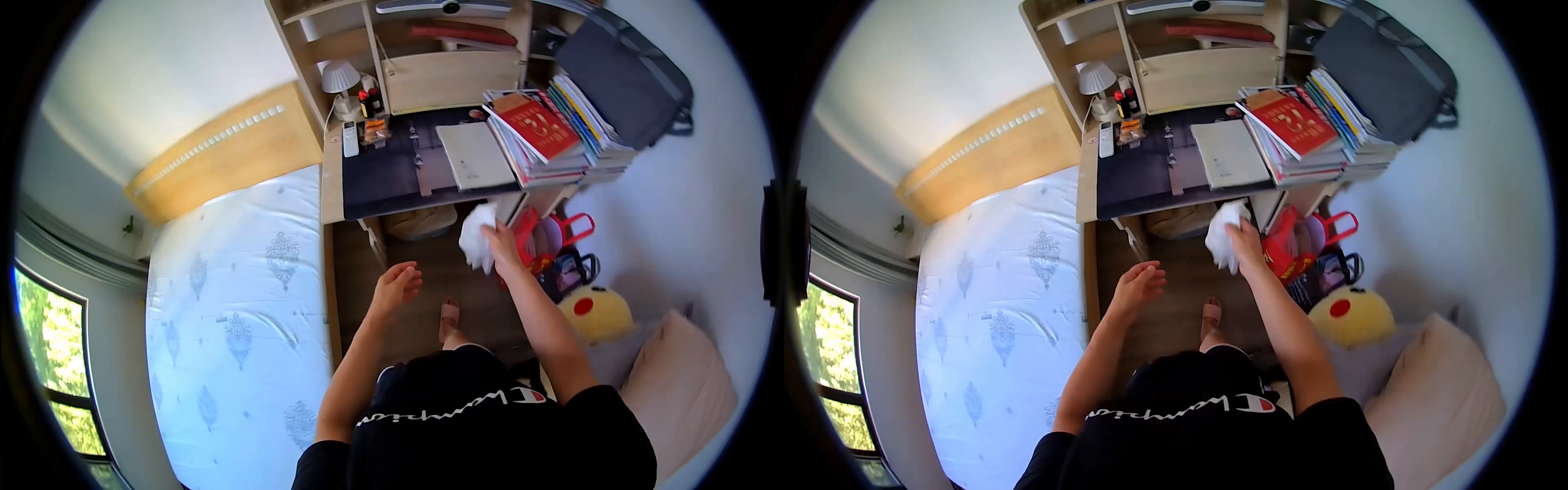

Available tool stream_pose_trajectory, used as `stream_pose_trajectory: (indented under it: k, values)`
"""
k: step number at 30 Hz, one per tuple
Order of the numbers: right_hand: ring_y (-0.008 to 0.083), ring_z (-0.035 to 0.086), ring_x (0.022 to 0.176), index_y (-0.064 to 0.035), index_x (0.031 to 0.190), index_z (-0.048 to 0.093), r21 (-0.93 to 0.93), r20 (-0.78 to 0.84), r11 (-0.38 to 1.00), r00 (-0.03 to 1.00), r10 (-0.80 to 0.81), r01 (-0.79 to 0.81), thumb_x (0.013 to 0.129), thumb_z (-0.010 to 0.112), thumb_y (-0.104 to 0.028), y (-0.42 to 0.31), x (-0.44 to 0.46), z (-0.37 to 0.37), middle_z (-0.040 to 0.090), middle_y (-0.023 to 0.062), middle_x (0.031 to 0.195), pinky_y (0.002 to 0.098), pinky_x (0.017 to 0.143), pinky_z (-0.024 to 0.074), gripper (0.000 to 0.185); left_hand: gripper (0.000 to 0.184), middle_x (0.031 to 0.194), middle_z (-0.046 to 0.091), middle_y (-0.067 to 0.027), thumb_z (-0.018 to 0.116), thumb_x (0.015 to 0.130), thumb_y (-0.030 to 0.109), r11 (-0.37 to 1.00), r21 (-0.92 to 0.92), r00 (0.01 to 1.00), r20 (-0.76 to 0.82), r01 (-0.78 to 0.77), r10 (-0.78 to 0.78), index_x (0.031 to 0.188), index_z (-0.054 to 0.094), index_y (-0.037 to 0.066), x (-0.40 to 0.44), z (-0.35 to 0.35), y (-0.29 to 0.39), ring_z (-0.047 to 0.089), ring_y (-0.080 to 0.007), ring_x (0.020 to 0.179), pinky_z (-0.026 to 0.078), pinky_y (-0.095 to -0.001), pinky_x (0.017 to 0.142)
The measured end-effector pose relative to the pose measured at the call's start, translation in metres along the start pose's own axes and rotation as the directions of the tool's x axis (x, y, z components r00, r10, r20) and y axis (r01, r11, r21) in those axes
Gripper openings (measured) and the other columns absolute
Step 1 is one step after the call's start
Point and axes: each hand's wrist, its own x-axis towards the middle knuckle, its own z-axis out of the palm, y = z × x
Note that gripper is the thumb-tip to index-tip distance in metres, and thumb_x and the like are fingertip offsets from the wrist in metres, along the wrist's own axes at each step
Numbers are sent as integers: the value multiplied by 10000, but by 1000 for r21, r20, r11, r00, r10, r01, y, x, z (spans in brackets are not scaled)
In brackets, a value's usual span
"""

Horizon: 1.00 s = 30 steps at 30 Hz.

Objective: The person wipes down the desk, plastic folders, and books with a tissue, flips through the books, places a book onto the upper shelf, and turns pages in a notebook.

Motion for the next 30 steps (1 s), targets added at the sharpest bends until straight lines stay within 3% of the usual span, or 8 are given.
stream_pose_trajectory:
  k: [2,4,6,9,11,15,23,30]
  values:
    - [326,614,793,-38,1011,597,-461,-40,853,955,-293,243,818,531,-138,-30,24,30,633,192,866,387,702,463,226,339,1043,595,-85,537,901,247,999,25,997,-72,-32,34,1178,523,51,6,-3,7,584,-162,934,485,-292,778]
    - [362,587,809,-45,950,593,-720,63,618,917,-394,316,788,565,-140,-55,11,69,611,204,858,425,693,456,191,334,1028,600,-79,536,901,238,998,26,992,-109,-60,62,1172,526,44,-11,-10,2,584,-150,916,484,-280,772]
    - [368,557,912,-63,993,583,-763,220,539,928,-301,356,772,585,-159,-8,166,96,589,191,992,427,730,454,241,328,1013,606,-73,535,902,228,997,79,979,-202,21,-5,1167,529,36,130,-19,49,585,-138,898,483,-268,765]
    - [387,451,1128,-124,1140,554,-725,565,197,733,-379,660,767,602,-203,54,173,120,452,214,1256,465,884,405,384,319,993,614,-60,533,901,212,999,17,981,-184,-50,52,1162,533,29,148,-21,47,583,-121,863,476,-249,757]
    - [393,325,1246,-160,1247,486,-692,681,86,687,-253,717,781,598,-294,67,169,122,338,203,1363,524,989,285,498,306,974,616,-50,531,901,198,999,49,977,-209,-21,31,1156,540,29,161,-23,52,580,-111,840,471,-241,751]
    - [347,280,1295,-177,1293,454,-616,767,123,628,-134,778,817,556,-364,64,197,128,321,160,1396,538,1022,231,522,304,975,614,-51,537,899,205,1000,-3,968,-250,21,-21,1149,545,32,180,-36,64,580,-112,838,468,-239,741]
    - [364,328,1248,-56,1224,485,-931,326,106,926,-189,349,830,543,-263,62,324,131,391,183,1323,453,1013,284,448,331,1025,596,-42,543,894,234,993,105,976,-215,50,-27,1165,532,44,250,-64,118,570,-117,885,463,-253,751]
    - [301,449,1157,-11,1059,564,-737,622,45,703,-344,674,787,521,-134,71,304,193,505,146,1191,410,969,360,302,378,995,598,-83,594,833,227,953,304,982,-176,-15,72,1149,550,24,330,-103,142,593,-148,845,470,-270,723]
